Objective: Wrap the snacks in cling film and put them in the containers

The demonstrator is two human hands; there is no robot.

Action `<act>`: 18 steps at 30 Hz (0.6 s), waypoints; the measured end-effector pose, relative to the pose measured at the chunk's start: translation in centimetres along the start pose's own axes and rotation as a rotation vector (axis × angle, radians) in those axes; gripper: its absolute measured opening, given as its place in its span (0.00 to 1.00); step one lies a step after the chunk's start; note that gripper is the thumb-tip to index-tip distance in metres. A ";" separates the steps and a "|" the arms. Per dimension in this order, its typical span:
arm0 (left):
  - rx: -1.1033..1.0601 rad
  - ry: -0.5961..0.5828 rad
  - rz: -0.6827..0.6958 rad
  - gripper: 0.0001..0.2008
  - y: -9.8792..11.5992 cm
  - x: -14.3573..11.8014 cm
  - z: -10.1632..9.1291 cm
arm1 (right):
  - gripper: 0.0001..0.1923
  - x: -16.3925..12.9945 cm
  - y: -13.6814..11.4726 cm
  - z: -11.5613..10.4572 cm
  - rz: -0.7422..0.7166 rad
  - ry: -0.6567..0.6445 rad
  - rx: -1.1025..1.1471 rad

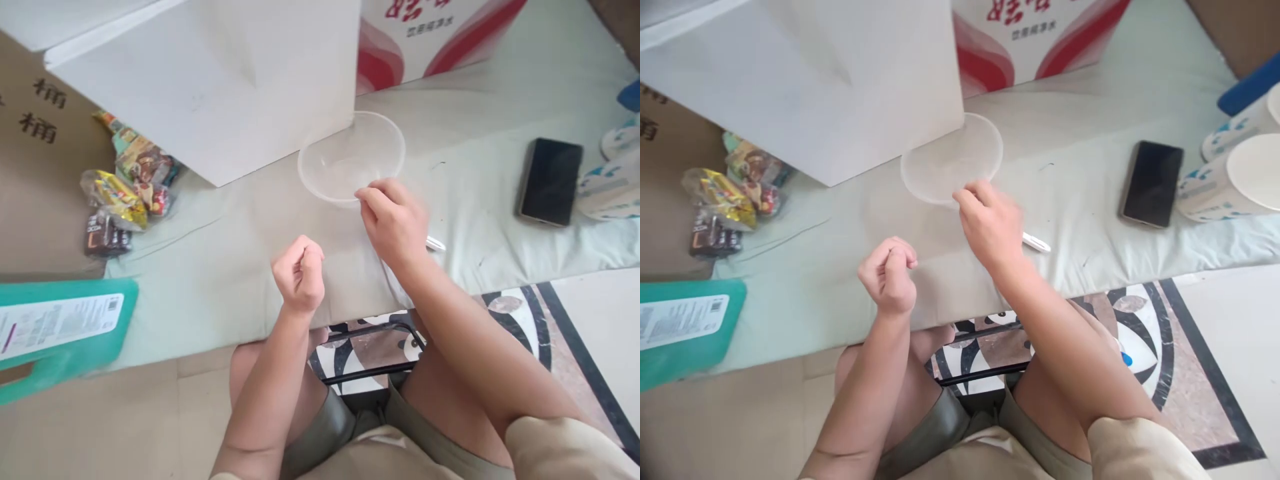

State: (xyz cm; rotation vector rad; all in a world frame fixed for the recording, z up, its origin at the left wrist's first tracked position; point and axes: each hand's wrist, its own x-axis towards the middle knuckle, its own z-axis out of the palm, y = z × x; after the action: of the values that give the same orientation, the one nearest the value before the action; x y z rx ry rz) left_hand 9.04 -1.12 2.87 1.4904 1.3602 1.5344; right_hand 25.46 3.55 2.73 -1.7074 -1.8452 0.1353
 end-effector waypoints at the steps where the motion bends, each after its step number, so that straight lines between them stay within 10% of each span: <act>1: 0.003 -0.024 0.007 0.17 0.1 -0.1 0.8 | 0.20 0.1 0.5 -0.4 0.019 -0.035 0.003; 7: -0.034 -0.209 0.086 0.20 2.7 1.2 8.1 | 0.19 -0.2 3.2 -4.5 0.178 0.147 0.384; 18: -0.138 -0.869 -0.036 0.09 8.5 5.0 31.9 | 0.25 0.5 13.8 -10.1 0.655 0.824 0.342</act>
State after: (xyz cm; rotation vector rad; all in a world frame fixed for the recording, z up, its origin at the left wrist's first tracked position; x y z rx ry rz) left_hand 40.48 9.14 7.58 1.7204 0.7359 0.7523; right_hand 42.48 2.97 4.61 -1.6910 -0.6065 -0.0011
